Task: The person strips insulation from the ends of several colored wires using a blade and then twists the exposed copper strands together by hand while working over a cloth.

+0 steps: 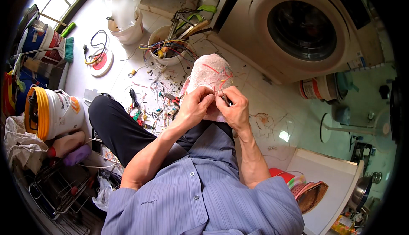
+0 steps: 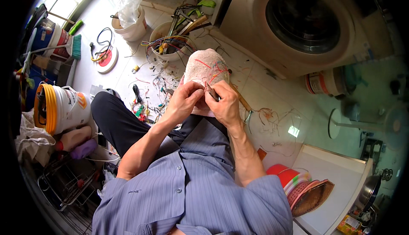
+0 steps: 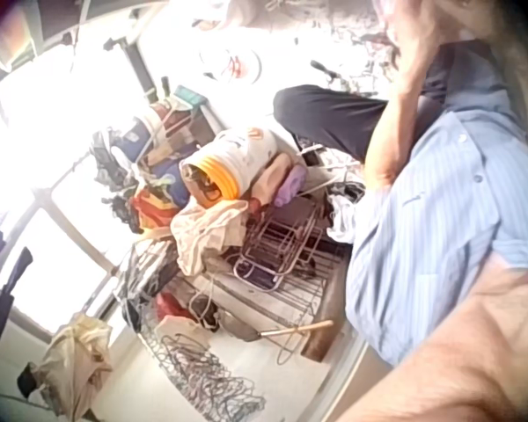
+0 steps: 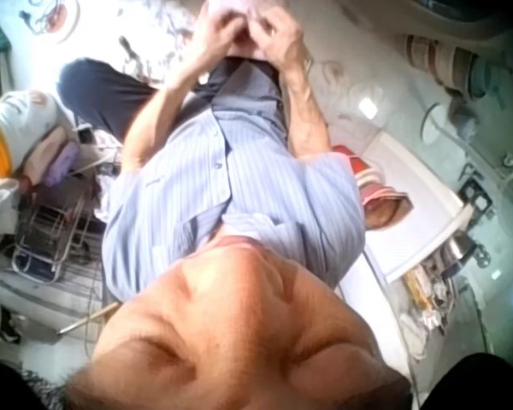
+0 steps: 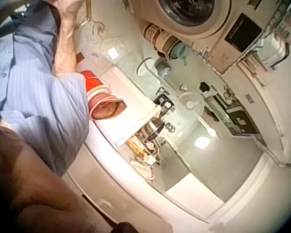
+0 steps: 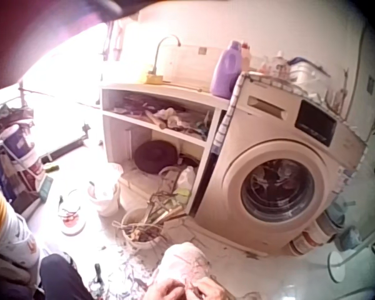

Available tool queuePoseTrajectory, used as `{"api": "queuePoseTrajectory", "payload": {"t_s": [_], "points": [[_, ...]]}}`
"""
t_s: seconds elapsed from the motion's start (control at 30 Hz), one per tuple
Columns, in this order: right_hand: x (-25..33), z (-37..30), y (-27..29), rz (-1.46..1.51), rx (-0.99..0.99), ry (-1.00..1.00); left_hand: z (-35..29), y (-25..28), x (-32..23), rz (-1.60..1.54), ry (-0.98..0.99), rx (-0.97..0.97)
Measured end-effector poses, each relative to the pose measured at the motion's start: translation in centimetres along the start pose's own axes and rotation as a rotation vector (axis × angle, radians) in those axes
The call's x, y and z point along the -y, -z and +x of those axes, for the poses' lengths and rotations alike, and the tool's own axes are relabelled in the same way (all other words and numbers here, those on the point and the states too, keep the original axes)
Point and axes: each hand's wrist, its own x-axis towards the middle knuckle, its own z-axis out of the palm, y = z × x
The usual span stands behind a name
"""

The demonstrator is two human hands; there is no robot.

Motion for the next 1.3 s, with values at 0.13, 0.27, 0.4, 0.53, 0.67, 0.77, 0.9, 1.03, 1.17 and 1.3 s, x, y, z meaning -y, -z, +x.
{"api": "queuePoseTrajectory", "payload": {"t_s": [0.13,0.27,0.4,0.53,0.67,0.77,0.9,1.03,1.17,1.3], "points": [[0.2,0.1,-0.2,-0.045,-0.042,0.055,-0.6,-0.2,-1.2,0.226,-0.036,-0.025],[-0.3,0.1,-0.7,-0.143,-0.093,0.130,-0.7,-0.3,-0.7,0.471,-0.112,-0.076],[-3.5,0.9,1.6,-0.180,-0.263,0.027,-1.6,-0.5,-0.9,0.362,-0.167,-0.137],[-3.0,1.3,4.4,-0.132,-0.111,-0.148,-1.1,0.4,-1.1,0.002,0.036,-0.121],[-0.1,0.1,1.7,0.090,-0.028,-0.036,-0.8,0.1,-1.4,-0.200,0.082,-0.059],[0.0,0.4,0.6,0.151,0.000,-0.229,-1.0,0.0,-1.5,-0.171,0.073,-0.062],[1.3,1.0,0.8,0.260,0.103,-0.379,-1.0,-0.3,-1.5,0.113,-0.038,-0.134],[0.9,1.0,0.6,0.280,0.095,-0.334,-1.4,-0.9,-2.0,0.325,-0.187,-0.212],[1.2,1.0,0.8,0.282,0.103,-0.285,-1.7,-1.0,-2.1,0.459,-0.261,-0.230],[1.0,0.9,0.2,0.166,0.033,-0.175,-1.8,-1.4,-2.1,0.537,-0.345,-0.243]]}}
